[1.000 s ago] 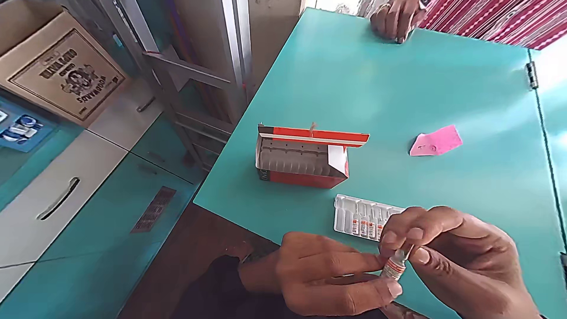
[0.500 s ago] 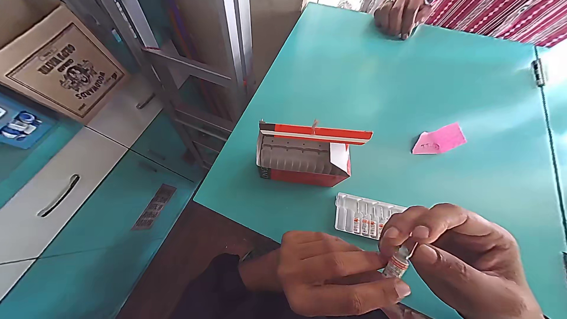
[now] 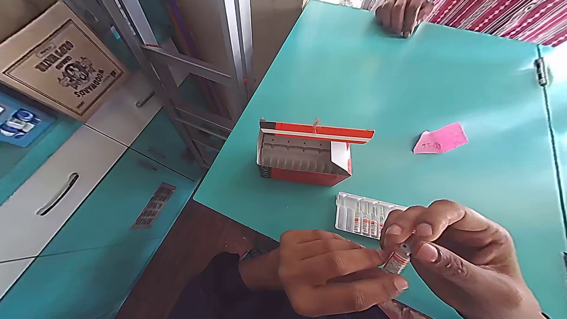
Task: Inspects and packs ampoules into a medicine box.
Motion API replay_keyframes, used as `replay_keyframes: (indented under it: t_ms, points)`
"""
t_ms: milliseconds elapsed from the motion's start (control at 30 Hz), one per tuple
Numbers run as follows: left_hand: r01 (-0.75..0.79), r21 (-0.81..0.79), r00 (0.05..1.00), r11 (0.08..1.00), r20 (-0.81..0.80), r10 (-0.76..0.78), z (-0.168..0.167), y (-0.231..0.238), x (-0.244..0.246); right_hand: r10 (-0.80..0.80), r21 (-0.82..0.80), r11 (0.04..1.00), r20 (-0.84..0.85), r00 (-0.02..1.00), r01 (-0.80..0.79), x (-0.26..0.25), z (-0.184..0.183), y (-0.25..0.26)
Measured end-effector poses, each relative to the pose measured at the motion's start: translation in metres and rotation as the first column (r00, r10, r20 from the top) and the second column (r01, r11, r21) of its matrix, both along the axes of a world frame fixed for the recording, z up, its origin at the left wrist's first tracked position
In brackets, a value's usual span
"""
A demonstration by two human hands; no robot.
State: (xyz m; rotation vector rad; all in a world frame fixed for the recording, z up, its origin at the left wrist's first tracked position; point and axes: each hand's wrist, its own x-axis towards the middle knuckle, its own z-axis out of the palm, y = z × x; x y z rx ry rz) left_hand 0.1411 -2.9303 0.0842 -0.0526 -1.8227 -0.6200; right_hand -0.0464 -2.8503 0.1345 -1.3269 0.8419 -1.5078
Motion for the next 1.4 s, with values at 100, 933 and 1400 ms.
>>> replay_keyframes:
  t_ms: [100, 933, 1400]
  points:
    - [0.012, -0.001, 1.000, 1.000, 0.008, -0.012, 0.000, -0.001, 0.001, -0.002, 0.003, 1.000, 0.003, 1.000, 0.002, 0.000, 0.000, 0.000]
    - [0.053, 0.027, 0.999, 0.998, 0.005, -0.054, 0.000, -0.003, 0.004, -0.025, 0.027, 0.999, 0.019, 1.000, 0.024, 0.001, 0.000, 0.001]
    - [-0.087, 0.038, 0.996, 0.996, 0.002, 0.087, -0.009, -0.005, -0.009, -0.181, -0.054, 0.983, -0.130, 0.975, 0.175, -0.003, -0.004, -0.003]
